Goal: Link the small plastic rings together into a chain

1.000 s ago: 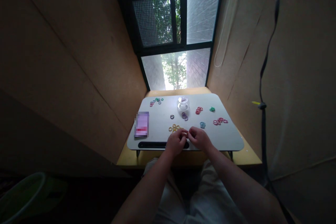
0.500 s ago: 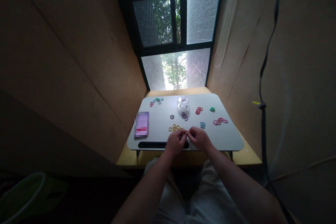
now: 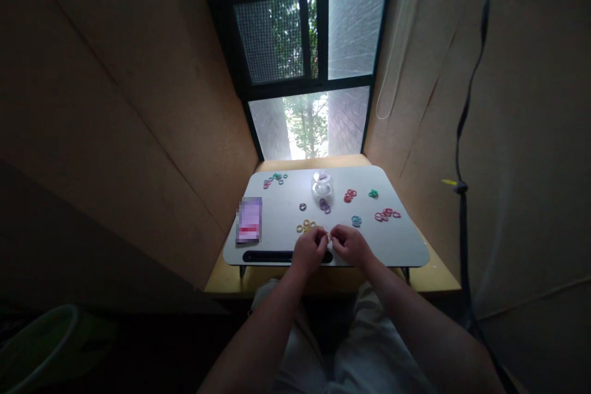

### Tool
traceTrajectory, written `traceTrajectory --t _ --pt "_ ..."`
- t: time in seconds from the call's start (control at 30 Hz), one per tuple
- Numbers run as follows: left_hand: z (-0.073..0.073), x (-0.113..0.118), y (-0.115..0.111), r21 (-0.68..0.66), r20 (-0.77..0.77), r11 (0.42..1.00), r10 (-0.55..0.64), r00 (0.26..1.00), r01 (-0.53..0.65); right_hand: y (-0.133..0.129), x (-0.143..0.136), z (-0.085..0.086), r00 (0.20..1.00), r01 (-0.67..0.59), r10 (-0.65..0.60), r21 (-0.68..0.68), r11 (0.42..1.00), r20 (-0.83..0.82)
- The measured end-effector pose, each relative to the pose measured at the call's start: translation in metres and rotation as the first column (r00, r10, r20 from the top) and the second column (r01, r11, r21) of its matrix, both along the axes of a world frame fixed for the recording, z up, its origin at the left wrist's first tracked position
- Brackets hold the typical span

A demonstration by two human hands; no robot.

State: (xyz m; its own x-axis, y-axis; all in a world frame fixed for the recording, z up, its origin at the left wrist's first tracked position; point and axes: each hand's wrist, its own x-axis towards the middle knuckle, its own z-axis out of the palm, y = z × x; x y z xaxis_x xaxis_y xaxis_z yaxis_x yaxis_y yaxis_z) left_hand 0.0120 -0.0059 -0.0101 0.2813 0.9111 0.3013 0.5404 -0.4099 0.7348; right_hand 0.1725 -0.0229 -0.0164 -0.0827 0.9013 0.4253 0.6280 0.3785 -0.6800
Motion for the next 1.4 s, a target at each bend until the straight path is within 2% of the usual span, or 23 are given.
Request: traceTrajectory --t 0.23,0.8,1.2,1.4 --pt "-0.0014 0.0000 -0.0012 0.001 -0.050 1.000 -0.007 0.999 0.007 0.0011 0.0005 -0.0001 0.999 -0.016 0.016 -0.002 1.000 0.037" --pt "0.0017 -0.0023 -0.0048 -0.016 -0.001 0.995 -0.095 0.995 0.095 0.0025 -0.0005 -0.0029 0.999 0.039 -0.039 -0.021 0.999 0.004" --pt "-0.0026 -0.0024 -0.0017 0.013 0.011 0.999 -0.050 0.999 0.050 0.0034 -0.0006 -0.0040 0.993 0.091 -0.090 -0.006 0.996 0.075" --pt "-0.0018 -0.0017 -0.0014 0.011 -0.014 0.999 -0.038 0.999 0.038 -0.0007 -0.0009 0.0004 1.000 0.016 -0.017 -0.027 0.999 -0.020"
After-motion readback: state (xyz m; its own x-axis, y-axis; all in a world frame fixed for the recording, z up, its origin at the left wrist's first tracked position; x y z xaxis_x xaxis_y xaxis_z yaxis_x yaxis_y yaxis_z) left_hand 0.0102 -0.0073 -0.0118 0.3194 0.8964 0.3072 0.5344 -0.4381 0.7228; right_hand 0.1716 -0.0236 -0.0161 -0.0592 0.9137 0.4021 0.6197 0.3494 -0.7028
